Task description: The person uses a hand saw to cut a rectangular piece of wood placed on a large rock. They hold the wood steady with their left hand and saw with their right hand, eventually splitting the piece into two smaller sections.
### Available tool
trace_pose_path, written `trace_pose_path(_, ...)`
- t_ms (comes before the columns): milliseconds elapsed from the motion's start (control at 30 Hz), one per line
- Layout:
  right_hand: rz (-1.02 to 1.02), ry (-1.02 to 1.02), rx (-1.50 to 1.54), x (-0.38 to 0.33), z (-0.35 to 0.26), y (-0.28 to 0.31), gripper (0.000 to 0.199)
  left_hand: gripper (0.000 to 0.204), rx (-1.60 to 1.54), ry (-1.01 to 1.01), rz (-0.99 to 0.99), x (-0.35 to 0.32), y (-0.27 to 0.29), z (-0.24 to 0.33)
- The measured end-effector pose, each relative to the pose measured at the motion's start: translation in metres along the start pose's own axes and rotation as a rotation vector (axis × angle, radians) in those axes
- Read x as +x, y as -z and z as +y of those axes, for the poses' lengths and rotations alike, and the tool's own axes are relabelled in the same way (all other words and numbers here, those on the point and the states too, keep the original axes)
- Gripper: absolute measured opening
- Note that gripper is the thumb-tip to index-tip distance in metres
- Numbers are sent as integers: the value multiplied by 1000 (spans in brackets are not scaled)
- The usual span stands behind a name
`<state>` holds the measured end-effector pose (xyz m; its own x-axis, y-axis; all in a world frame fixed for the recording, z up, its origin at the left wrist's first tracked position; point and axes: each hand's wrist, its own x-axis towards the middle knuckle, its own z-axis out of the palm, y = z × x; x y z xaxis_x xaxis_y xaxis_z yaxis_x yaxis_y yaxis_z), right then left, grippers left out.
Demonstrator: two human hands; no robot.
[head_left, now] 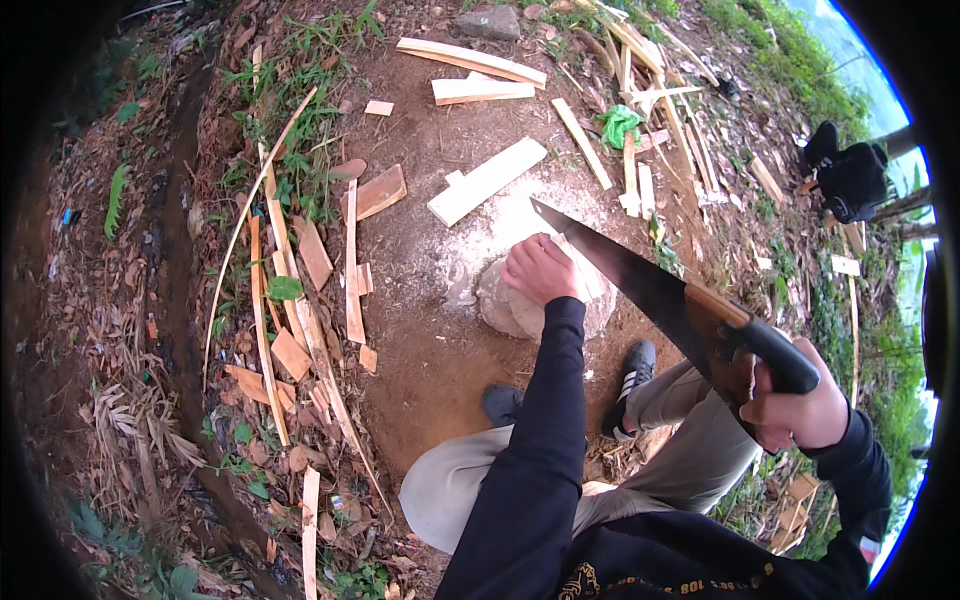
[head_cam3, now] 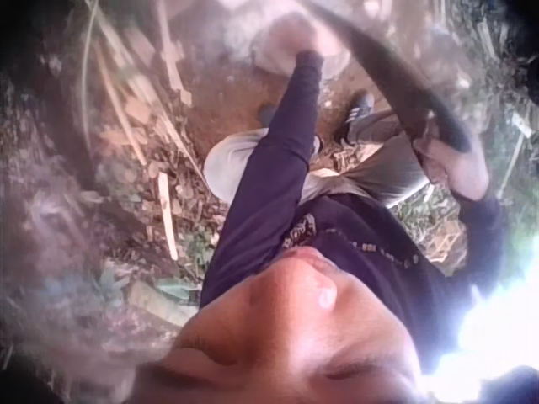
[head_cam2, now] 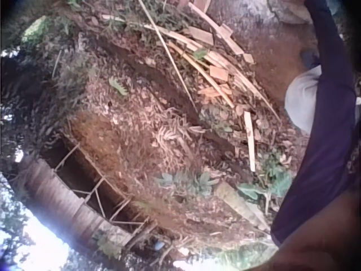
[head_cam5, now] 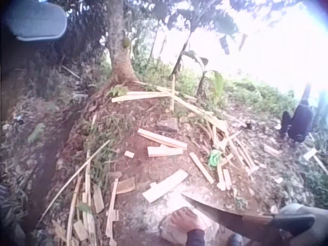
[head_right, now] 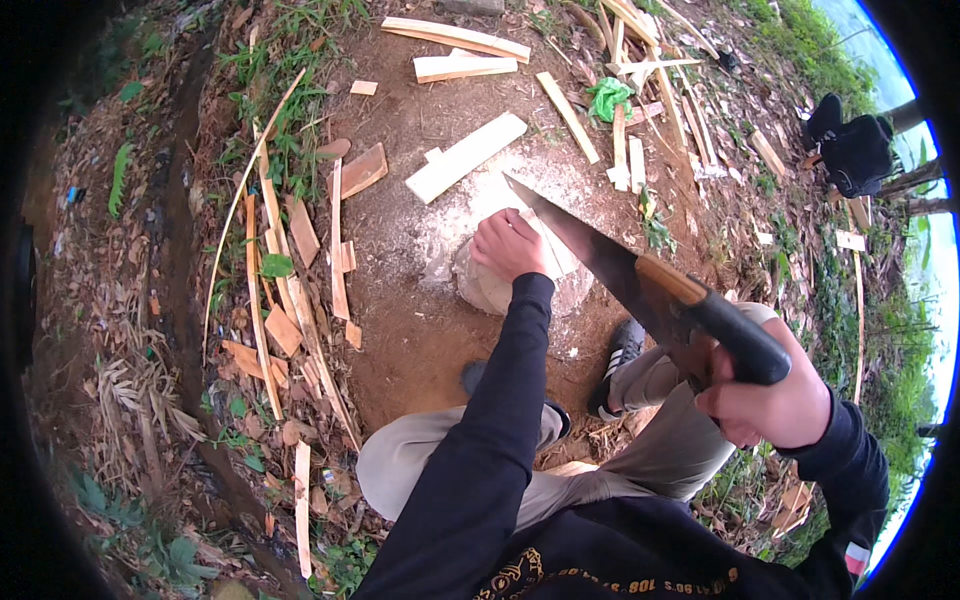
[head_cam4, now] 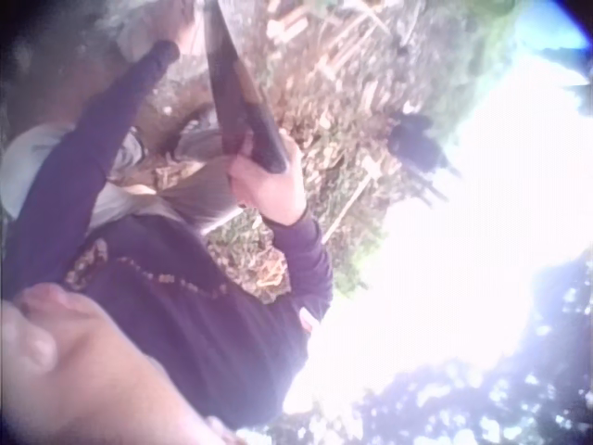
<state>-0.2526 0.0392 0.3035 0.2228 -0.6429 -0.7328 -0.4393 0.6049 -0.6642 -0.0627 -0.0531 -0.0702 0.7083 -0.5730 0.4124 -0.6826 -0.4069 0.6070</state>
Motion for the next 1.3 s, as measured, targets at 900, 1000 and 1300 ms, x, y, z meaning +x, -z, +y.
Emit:
trace_pose_path(900,-56,43,312,72,28,2,17,18,54,-83,16,-8,-3,9)
trace_pose_path(1000,-23,131,167,81,39,-13,14,16,13,-82,-26,-13,-2,12)
trace_pose_path(1300,31,174,224,89,70,-31,21,18,-155,-118,-132,-3,0,8)
